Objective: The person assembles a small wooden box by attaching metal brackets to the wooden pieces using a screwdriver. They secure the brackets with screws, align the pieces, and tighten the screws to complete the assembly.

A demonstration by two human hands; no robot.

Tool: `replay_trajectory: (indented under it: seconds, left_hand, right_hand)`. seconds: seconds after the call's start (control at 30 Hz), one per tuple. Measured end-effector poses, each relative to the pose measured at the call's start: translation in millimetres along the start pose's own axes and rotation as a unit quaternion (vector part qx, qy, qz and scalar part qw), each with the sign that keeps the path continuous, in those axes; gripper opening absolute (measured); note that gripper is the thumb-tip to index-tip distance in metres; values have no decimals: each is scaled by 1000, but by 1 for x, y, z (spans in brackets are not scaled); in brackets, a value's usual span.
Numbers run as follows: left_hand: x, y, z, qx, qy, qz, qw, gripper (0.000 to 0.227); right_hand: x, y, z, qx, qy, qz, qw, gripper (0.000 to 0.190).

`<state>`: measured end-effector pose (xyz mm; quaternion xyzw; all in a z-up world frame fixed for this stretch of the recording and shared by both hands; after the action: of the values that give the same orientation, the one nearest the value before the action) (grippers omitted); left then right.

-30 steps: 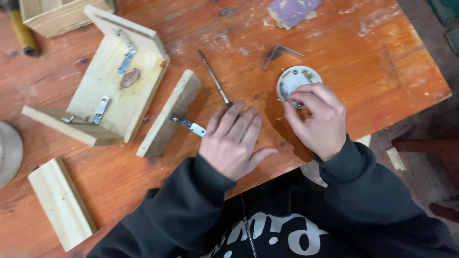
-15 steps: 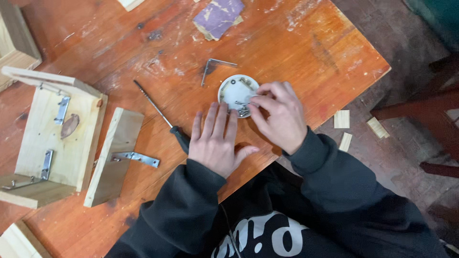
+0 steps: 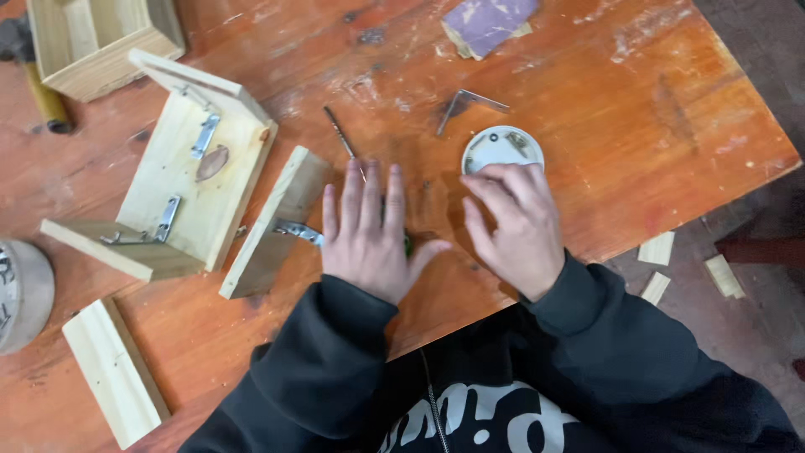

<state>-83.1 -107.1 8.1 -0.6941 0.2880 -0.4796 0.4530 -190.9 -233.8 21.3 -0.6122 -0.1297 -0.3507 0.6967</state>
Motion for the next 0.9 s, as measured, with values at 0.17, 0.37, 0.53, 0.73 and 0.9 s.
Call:
replay_trajectory:
  seconds: [0.17,0.37,0.53,0.73,0.9]
  left_hand:
    - [-22,9,24,-36,-22,-2,999,99]
    - [-33,30,29,-35,-21,-10,999,106]
    - [-32,28,26,-84,-41,-23,995,98]
    - [-25,14,21,-183,-4,-56,982,106]
    - [-37,-4,4,-204,48,-103,972,95]
  right_hand:
    - [-3,38,29,51,-13,79,996,33]
    - [2,73,28,221,92,180,954,50]
    - [-2,84,22,235,78,201,948,46]
    - [0,77,29,328,144,241,902,48]
    - [-20,74,30,489,163,264,815,40]
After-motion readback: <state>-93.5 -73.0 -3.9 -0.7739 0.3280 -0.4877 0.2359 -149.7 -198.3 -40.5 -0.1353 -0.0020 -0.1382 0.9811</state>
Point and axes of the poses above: each hand's wrist, its own x-axis towards the middle knuckle, its own y-axis out of the palm, z = x × y, the point moved 6 cm from there along x, towards the middle knuckle, and after that the axes turned 13 degrees about -x, right-handed, at the moved point
